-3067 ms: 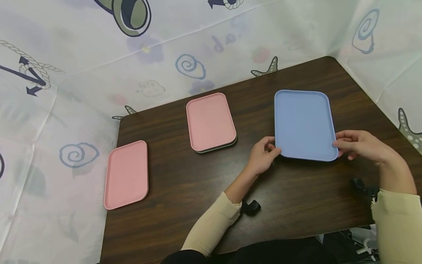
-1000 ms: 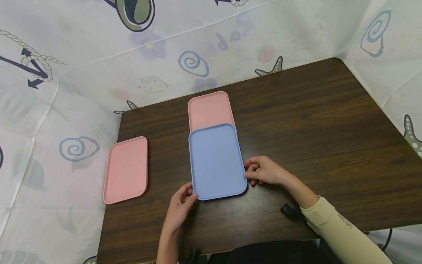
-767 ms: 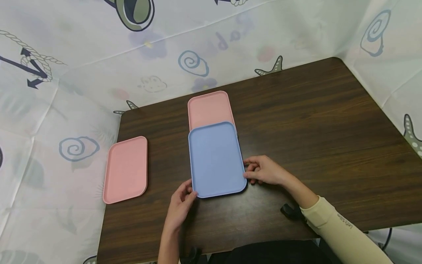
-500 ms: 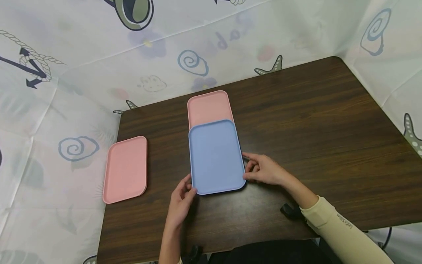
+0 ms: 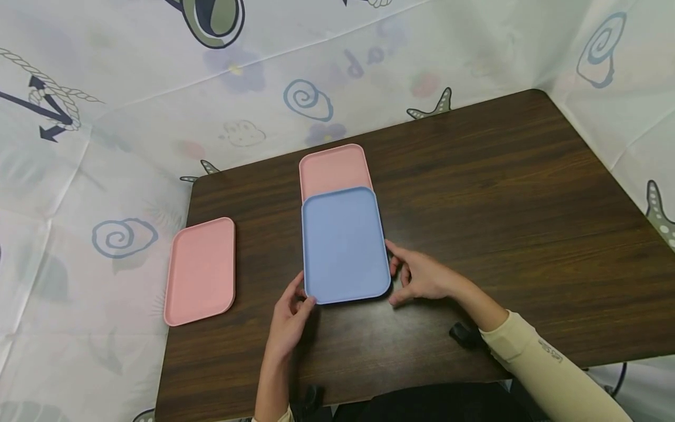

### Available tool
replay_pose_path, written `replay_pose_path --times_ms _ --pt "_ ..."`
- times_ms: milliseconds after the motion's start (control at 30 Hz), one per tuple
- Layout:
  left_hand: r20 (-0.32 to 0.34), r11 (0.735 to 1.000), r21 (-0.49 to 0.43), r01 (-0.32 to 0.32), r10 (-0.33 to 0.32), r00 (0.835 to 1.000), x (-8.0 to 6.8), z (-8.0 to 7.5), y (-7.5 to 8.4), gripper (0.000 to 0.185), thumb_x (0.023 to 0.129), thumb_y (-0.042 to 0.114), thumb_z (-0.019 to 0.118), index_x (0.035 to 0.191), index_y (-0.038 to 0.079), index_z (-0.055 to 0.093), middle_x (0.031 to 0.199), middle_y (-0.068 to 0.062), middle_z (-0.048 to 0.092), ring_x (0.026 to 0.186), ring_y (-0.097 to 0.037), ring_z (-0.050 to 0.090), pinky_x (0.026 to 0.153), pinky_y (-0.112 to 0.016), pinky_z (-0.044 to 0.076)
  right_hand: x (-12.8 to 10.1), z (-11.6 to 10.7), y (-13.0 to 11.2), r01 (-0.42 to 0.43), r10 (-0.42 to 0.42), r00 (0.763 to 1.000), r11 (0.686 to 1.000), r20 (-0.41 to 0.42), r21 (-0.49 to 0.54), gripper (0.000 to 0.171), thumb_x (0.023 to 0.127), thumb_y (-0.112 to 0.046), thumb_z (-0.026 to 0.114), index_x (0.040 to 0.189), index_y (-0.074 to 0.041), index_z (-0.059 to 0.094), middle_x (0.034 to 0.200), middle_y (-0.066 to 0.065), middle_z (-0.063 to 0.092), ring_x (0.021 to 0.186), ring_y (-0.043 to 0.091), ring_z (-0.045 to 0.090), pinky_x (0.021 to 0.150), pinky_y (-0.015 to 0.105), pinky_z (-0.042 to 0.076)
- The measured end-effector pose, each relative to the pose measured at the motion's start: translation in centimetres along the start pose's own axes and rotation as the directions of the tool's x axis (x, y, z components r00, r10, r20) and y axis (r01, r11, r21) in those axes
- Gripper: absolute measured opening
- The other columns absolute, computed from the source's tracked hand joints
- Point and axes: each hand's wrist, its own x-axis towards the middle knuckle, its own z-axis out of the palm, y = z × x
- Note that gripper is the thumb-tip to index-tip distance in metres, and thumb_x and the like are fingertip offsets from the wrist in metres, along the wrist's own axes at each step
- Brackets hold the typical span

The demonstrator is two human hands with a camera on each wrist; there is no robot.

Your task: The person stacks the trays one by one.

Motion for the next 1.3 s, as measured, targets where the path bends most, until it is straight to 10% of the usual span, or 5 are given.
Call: replay_pose_path --times_ms 667,967,1300 --pt "-0.02 0.987 0.158 -0.032 0.036 0.999 2.0 0.0 0.7 0.079 0.084 0.011 0.078 0.152 0.012 0.037 0.11 -0.013 0.049 0.059 -0.015 0.044 0.048 -0.022 0.037 2.0 -0.7 -0.4 -0.017 0.009 0.997 0.994 -0.08 -0.108 0.109 0.076 -0.02 0.086 0.154 0.005 0.015 0.094 0.007 0.057 0.063 0.02 0.055 0.055 0.028 0.044" --pt "0.006 0.976 0.213 -0.035 0.034 0.999 1.8 0.4 4.7 0.076 0.086 0.004 0.074 0.15 -0.003 0.033 0.11 -0.018 0.047 0.064 -0.019 0.043 0.052 -0.022 0.038 3.1 -1.4 -0.5 -0.03 0.015 0.995 0.987 -0.096 -0.157 0.11 0.073 -0.024 0.088 0.154 0.004 0.017 0.093 0.005 0.057 0.064 0.017 0.055 0.056 0.027 0.043" --pt "-0.015 0.965 0.258 -0.045 0.051 0.999 4.0 -0.2 1.8 0.074 0.087 0.016 0.077 0.15 0.013 0.04 0.11 -0.011 0.048 0.068 -0.018 0.044 0.054 -0.023 0.037 3.8 -2.2 -0.5 -0.049 0.03 0.993 0.984 -0.113 -0.172 0.105 0.074 -0.028 0.087 0.153 0.003 0.024 0.096 0.004 0.057 0.065 0.021 0.054 0.055 0.028 0.042"
